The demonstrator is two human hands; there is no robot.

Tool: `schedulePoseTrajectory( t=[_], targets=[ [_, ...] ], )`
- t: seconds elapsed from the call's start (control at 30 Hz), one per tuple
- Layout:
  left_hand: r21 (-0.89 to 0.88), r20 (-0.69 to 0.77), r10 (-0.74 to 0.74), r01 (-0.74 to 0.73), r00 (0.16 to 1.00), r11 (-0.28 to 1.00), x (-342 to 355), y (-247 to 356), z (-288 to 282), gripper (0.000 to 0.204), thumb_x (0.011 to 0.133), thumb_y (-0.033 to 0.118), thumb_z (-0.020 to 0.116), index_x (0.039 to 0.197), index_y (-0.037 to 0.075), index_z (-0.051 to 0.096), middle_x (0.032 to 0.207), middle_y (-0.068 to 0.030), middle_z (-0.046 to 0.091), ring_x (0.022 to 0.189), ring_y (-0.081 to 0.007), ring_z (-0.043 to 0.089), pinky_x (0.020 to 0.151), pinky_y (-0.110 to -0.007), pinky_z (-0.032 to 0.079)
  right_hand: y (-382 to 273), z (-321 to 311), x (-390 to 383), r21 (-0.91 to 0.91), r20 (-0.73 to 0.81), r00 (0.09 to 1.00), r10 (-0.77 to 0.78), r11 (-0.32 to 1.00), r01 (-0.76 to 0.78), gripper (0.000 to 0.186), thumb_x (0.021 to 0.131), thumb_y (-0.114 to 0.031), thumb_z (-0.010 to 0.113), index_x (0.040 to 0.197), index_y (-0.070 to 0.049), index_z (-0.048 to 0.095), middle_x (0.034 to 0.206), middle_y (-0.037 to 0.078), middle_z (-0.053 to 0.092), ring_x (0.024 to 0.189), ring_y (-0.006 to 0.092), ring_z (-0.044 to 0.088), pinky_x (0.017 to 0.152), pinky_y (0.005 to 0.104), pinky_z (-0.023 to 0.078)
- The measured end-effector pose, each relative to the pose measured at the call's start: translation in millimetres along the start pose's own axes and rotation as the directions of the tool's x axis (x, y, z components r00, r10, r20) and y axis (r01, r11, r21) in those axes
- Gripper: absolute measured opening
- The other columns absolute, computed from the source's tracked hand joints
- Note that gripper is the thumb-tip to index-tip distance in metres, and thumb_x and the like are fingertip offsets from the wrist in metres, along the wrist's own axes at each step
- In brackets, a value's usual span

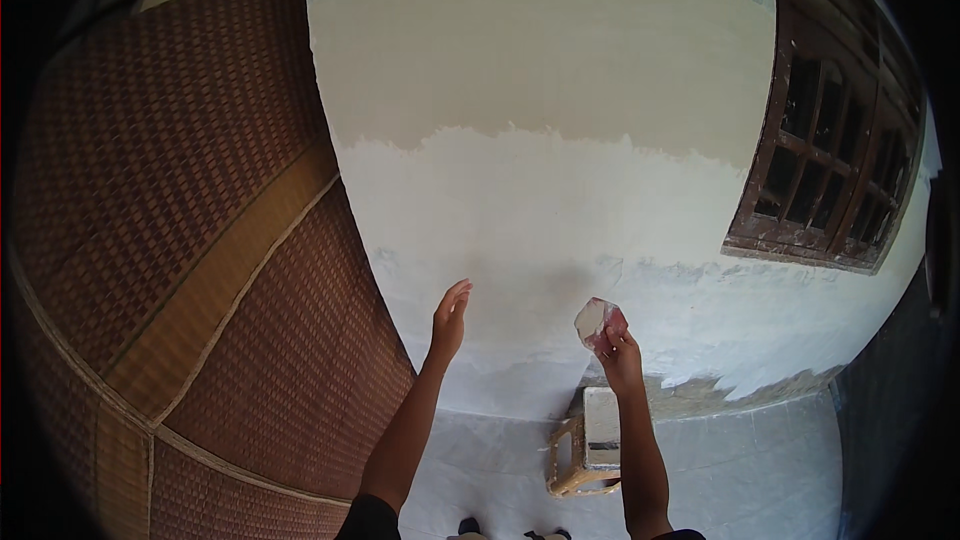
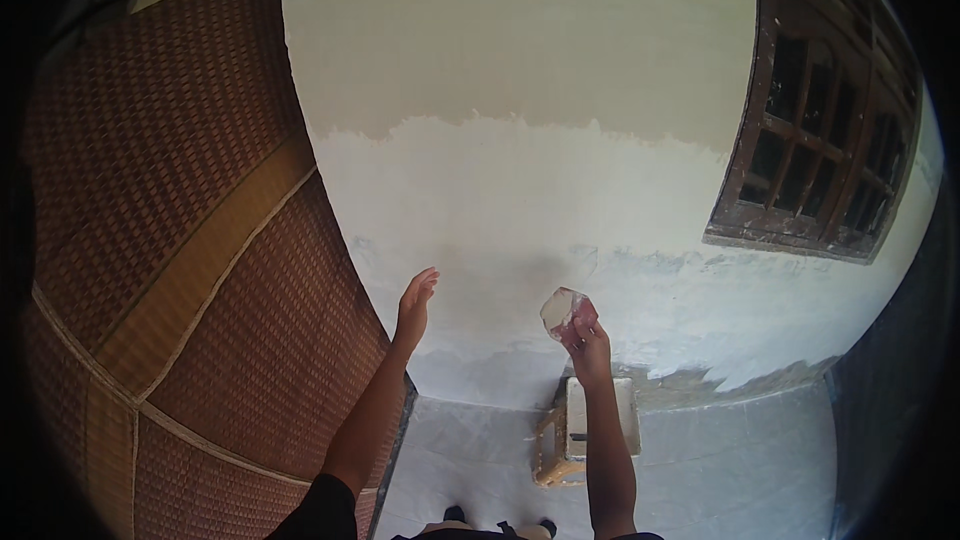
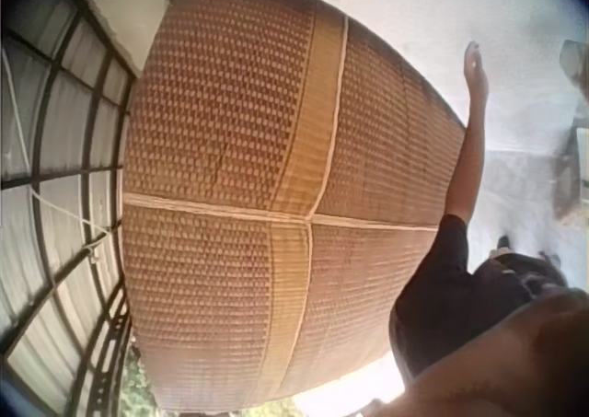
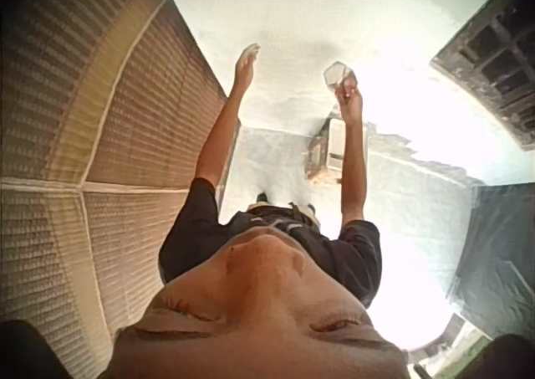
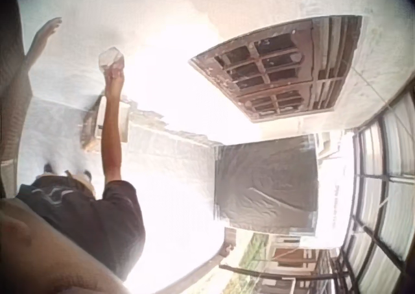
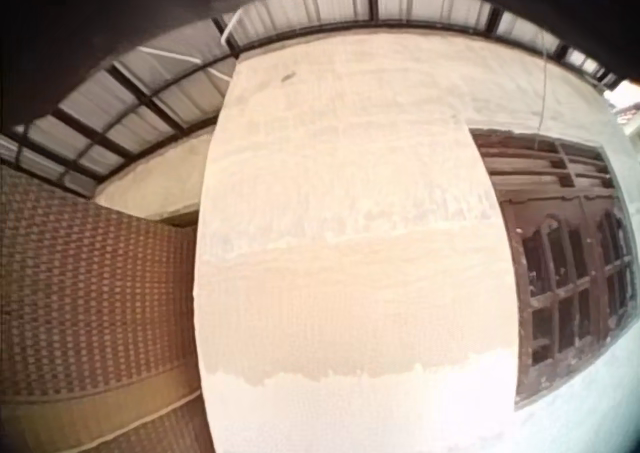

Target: The person applies putty to a wall surface with a putty knife, smoothing it to prepare for painting.

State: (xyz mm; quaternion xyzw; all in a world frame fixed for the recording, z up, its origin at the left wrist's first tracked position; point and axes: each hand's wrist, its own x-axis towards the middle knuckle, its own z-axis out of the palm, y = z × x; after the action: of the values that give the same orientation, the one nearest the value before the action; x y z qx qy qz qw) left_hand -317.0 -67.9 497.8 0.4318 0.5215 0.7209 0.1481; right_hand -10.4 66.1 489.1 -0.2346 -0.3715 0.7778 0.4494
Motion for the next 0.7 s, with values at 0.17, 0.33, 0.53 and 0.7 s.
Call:
schedulePoseTrajectory(
  t=[0.17, 0.33, 0.53, 0.7],
  targets=[
    [0.006, -0.028, 0.086, -0.085, 0.996, 0.996, 52.6, 37.8, -54.9, 0.035, 0.103, 0.019, 0.046, 0.132, 0.003, 0.053, 0.127, -0.0109, 0.06, 0.121, -0.0178, 0.053, 0.106, -0.032, 0.036, -1.6, 93.9, 31.9, 0.012, 0.124, 0.989, -0.083, 0.997, 0.082, 0.031, 0.095, -0.014, 0.061, 0.125, -0.006, 0.056, 0.114, 0.005, 0.064, 0.101, 0.0157, 0.063, 0.085, 0.0338, 0.053],
    [0.026, -0.03, 0.149, -0.148, 0.988, 0.989, 93.0, 63.6, -84.8, 0.035, 0.103, 0.02, 0.047, 0.133, 0.003, 0.052, 0.128, -0.0107, 0.06, 0.121, -0.0184, 0.053, 0.106, -0.032, 0.036, -4.8, 177.2, 59.4, 0.021, 0.227, 0.967, -0.113, 0.994, 0.111, 0.029, 0.095, -0.014, 0.06, 0.123, -0.006, 0.058, 0.113, 0.005, 0.065, 0.101, 0.0162, 0.064, 0.085, 0.033, 0.053],
    [0.1, -0.055, 0.232, -0.226, 0.971, 0.969, 132.8, 79.6, -104.3, 0.035, 0.102, 0.019, 0.049, 0.133, 0.004, 0.052, 0.13, -0.0111, 0.058, 0.123, -0.0195, 0.052, 0.104, -0.033, 0.038, -18.9, 262.4, 81.0, -0.018, 0.322, 0.934, -0.153, 0.986, 0.168, 0.027, 0.095, -0.013, 0.059, 0.12, -0.002, 0.059, 0.112, 0.008, 0.064, 0.102, 0.0176, 0.064, 0.089, 0.0355, 0.054],
    [0.159, -0.05, 0.279, -0.268, 0.959, 0.95, 154.8, 86.5, -115.9, 0.037, 0.1, 0.016, 0.05, 0.136, 0.005, 0.049, 0.133, -0.0117, 0.056, 0.125, -0.0221, 0.05, 0.102, -0.034, 0.041, -25.7, 301.2, 103.7, -0.039, 0.364, 0.907, -0.211, 0.97, 0.241, 0.025, 0.095, -0.01, 0.057, 0.119, -0.002, 0.059, 0.11, 0.008, 0.064, 0.101, 0.018, 0.064, 0.092, 0.036, 0.054]
  ],
)
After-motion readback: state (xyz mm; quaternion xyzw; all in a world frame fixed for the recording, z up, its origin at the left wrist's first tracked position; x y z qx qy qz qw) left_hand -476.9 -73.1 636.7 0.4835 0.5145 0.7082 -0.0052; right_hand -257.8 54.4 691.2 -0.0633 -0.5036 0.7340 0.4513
